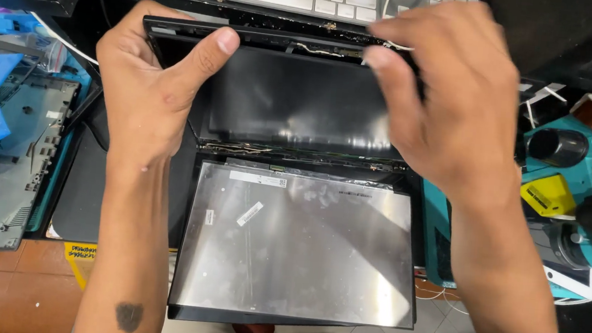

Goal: Replacing a laptop screen by unwrapping a new panel, connecting the display cable, and fitting it into the lid frame.

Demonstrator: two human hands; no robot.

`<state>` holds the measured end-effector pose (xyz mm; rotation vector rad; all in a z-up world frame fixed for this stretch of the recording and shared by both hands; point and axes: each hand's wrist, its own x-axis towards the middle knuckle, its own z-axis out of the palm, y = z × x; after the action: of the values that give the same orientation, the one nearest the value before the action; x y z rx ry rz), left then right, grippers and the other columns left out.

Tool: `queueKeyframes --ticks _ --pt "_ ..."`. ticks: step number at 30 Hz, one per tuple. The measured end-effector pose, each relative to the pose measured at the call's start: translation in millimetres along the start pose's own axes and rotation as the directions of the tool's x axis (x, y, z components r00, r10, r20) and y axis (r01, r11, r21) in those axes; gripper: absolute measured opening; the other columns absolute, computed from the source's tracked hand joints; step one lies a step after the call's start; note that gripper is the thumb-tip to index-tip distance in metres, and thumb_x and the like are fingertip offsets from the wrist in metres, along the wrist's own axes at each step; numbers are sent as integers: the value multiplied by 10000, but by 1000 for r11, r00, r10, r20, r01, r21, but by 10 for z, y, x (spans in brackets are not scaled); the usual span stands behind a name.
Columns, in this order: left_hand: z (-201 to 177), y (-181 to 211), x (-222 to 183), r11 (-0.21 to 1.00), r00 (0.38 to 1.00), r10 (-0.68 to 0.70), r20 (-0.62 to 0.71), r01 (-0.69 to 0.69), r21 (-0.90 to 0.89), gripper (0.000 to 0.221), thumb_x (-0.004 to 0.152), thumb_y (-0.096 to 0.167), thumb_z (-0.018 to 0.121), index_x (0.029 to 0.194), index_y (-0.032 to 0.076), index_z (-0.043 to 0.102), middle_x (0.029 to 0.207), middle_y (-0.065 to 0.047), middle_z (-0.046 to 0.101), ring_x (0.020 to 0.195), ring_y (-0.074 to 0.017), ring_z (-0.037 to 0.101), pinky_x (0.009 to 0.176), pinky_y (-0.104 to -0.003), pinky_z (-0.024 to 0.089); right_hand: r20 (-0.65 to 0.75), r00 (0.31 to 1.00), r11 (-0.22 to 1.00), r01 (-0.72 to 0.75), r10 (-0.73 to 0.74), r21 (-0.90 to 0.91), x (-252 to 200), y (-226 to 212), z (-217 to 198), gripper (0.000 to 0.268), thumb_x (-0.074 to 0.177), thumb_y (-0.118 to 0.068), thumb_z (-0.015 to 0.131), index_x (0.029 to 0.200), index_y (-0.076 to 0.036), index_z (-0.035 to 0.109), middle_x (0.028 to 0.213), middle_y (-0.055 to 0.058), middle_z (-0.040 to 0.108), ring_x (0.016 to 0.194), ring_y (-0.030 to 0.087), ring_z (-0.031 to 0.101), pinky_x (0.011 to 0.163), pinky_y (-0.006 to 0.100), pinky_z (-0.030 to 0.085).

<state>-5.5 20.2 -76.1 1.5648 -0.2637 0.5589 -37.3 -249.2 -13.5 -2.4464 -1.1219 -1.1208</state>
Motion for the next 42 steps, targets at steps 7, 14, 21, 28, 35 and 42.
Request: queueKeyframes --ticks 7,14,21,28,35,42 --pt "82 213 -74 888 924 382 3 -368 277 535 975 82 893 1302 48 472 1238 -141 577 1213 -281 636 1086 -381 509 437 875 958 -272 208 88 388 93 134 310 1180 -247 567 977 -32 661 619 54 553 563 260 527 582 395 381" --pt "201 189 -24 795 888 458 27 -423 435 482 919 297 1009 1151 3 707 1163 -113 421 1119 -287 486 990 -411 458 387 909 977 -198 155 74 308 132 210 401 1222 -308 526 966 -14 625 694 54 570 621 280 557 597 413 390" --pt "229 129 -55 828 892 453 5 -423 369 449 904 323 1017 1010 22 702 1214 -97 384 1134 -282 477 1011 -423 472 348 934 991 -111 80 73 252 178 272 412 1255 -239 563 920 -1 584 700 70 506 635 280 497 592 415 339" --pt "262 85 -9 824 888 459 -9 -422 379 437 898 295 1033 976 26 698 1215 -116 390 1174 -292 473 1065 -450 493 364 910 978 -206 200 -22 251 232 333 537 1246 -410 481 828 -74 516 639 34 436 581 266 436 551 423 266" --pt "268 71 3 809 878 479 12 -447 382 453 933 312 979 994 4 652 1197 -114 357 1145 -292 452 989 -437 459 372 909 970 -229 185 76 313 278 327 525 1247 -350 535 810 -60 528 621 31 412 567 218 381 581 385 279" --pt "286 94 29 782 860 509 30 -476 401 476 949 313 939 980 -33 613 1124 -114 353 1079 -288 430 961 -422 429 433 884 959 -252 175 128 398 313 260 494 1234 -286 566 800 -51 535 613 36 426 569 206 377 595 382 283"
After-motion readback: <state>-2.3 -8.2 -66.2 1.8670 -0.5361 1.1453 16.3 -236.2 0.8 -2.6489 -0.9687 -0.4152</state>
